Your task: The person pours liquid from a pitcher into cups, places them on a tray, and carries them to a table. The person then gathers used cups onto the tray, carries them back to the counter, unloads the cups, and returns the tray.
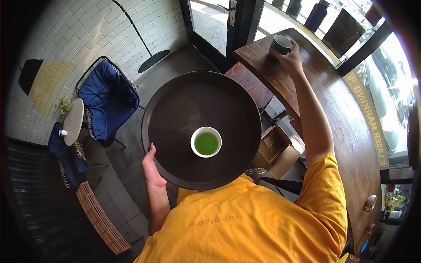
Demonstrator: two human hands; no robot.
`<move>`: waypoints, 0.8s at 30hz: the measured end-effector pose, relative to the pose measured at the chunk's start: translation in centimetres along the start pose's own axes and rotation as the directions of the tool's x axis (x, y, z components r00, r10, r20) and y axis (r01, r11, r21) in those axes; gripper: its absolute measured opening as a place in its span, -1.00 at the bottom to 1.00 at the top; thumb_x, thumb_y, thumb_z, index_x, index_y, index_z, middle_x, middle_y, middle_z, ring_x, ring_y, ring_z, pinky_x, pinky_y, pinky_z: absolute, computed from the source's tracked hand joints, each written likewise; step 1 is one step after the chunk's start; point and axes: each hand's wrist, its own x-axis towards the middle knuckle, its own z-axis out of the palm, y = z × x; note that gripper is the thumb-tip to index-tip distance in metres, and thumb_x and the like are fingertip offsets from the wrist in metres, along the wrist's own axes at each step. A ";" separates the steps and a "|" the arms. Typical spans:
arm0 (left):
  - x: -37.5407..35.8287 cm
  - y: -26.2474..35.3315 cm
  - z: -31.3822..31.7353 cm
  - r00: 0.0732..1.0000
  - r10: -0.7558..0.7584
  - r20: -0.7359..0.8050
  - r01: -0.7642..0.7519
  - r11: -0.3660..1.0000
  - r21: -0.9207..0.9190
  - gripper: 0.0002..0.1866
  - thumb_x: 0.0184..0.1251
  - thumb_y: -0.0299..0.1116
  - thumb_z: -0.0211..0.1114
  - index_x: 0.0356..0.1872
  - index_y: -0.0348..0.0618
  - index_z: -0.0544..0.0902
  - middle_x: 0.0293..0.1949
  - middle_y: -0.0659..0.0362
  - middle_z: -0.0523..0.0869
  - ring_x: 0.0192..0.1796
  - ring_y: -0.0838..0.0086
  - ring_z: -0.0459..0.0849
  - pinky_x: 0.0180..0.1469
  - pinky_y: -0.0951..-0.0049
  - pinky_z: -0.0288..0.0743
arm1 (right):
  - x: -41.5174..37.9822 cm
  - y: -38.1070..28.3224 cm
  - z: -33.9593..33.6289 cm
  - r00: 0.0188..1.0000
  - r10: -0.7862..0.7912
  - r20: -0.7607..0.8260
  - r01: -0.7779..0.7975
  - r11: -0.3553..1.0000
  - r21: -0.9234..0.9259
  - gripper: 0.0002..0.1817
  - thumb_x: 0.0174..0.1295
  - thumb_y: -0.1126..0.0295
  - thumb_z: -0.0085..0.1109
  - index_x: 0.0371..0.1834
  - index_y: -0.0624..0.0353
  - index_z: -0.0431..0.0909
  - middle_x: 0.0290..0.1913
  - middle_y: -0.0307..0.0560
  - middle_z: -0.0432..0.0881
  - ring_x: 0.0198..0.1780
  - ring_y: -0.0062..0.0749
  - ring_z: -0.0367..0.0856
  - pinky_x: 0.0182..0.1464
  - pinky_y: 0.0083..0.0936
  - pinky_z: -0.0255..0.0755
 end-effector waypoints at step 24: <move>10.2 6.5 0.5 0.828 -0.463 0.316 0.405 0.884 0.234 -0.53 0.61 -0.12 -0.02 0.30 -0.25 0.47 0.26 0.00 0.60 0.27 0.12 0.57 0.37 0.08 0.39 | -34.1 -18.1 5.1 0.979 -0.041 0.199 -0.040 0.920 0.390 0.00 -0.17 0.19 0.71 0.38 0.15 0.32 0.17 0.05 0.61 0.19 -0.03 0.63 0.22 -0.31 0.48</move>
